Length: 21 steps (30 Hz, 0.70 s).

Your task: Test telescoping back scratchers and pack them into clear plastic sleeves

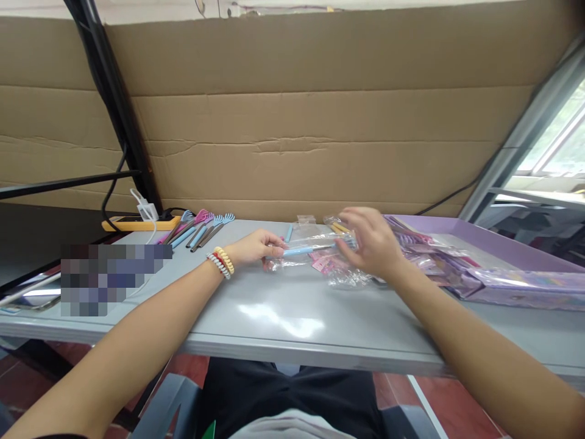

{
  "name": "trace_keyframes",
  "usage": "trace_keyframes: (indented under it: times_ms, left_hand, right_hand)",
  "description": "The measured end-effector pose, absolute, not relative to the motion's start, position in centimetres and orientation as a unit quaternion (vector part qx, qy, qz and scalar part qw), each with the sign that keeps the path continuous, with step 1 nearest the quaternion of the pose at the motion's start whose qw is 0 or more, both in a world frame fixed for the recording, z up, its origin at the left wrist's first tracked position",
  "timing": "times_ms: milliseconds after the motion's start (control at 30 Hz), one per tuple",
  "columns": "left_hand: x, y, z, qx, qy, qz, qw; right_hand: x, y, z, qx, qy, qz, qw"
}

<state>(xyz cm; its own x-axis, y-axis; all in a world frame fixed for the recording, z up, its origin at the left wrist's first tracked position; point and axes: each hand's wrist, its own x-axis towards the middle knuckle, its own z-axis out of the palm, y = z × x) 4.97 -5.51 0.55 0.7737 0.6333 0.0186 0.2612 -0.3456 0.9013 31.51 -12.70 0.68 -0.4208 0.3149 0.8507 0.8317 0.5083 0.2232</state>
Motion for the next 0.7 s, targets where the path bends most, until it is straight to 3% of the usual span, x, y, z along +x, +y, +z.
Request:
trace_keyframes:
  times_ms: [133, 233, 500, 700]
  left_hand:
    - [5.7, -5.9, 0.2, 0.797, 0.236, 0.183, 0.524]
    - [6.0, -6.0, 0.1, 0.801, 0.209, 0.189, 0.528]
    - [6.2, -6.5, 0.1, 0.777, 0.203, 0.175, 0.569]
    - [6.3, -6.5, -0.1, 0.690, 0.193, 0.187, 0.672]
  right_hand:
    - [26.9, -14.6, 0.0, -0.234, -0.892, -0.329, 0.205]
    - [25.1, -15.1, -0.8, -0.241, -0.897, -0.344, 0.135]
    - [26.0, -14.8, -0.6, -0.272, -0.892, -0.354, 0.072]
    - [26.4, -14.7, -0.6, -0.283, -0.879, -0.376, 0.073]
